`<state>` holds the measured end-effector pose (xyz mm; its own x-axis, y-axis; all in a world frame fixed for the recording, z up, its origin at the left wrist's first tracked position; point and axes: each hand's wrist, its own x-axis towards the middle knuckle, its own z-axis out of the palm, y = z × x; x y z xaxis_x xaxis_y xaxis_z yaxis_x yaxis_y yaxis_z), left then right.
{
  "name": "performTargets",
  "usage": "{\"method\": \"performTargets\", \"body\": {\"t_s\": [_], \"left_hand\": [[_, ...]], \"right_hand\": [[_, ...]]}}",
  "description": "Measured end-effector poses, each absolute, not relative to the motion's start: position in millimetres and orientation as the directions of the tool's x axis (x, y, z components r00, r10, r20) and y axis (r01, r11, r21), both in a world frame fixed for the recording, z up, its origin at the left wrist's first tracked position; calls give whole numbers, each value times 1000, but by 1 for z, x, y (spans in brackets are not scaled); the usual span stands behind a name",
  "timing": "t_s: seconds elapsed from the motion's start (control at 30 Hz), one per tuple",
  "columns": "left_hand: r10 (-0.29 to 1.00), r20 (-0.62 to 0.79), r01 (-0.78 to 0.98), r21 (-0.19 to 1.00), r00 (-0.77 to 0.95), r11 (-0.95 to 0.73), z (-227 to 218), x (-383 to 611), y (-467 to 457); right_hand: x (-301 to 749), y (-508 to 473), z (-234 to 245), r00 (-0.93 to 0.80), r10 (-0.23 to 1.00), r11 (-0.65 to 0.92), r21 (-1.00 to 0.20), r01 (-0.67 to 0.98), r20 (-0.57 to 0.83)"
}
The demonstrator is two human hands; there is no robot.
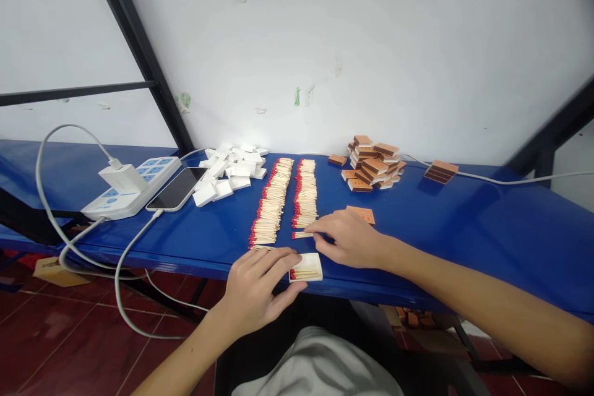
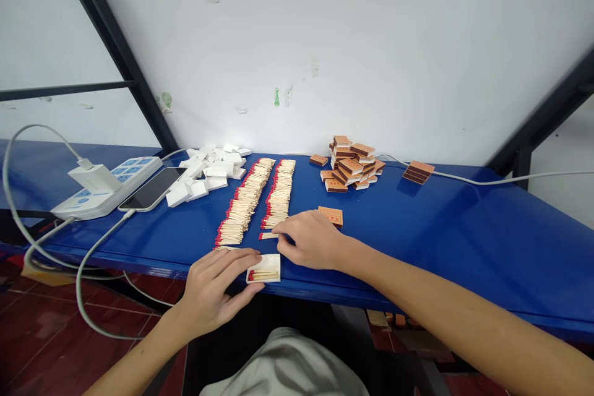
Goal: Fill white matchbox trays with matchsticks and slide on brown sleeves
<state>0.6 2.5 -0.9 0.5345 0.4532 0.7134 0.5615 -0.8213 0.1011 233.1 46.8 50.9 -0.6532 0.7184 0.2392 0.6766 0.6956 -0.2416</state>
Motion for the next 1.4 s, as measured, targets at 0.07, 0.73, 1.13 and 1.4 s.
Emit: {"method": "performTargets", "body": {"t_s": [0.07, 0.73, 1.13, 1.4], "left_hand": [[455, 710, 562, 102, 537, -821, -1, 1, 2], [443, 726, 577, 79, 526, -813, -3, 1, 3], [429, 733, 574, 65, 527, -816, -1, 2, 3], [427, 730, 572, 60, 533, -818, -5, 0, 3]], "right_hand": [[233, 47, 51, -656, 717, 697, -257, 670, 235], [235, 48, 47, -652, 702, 712, -257, 653, 288], [234, 49, 47, -633, 728, 686, -248, 685, 264], [234, 49, 47, -631, 734, 678, -216, 702, 253]]}}
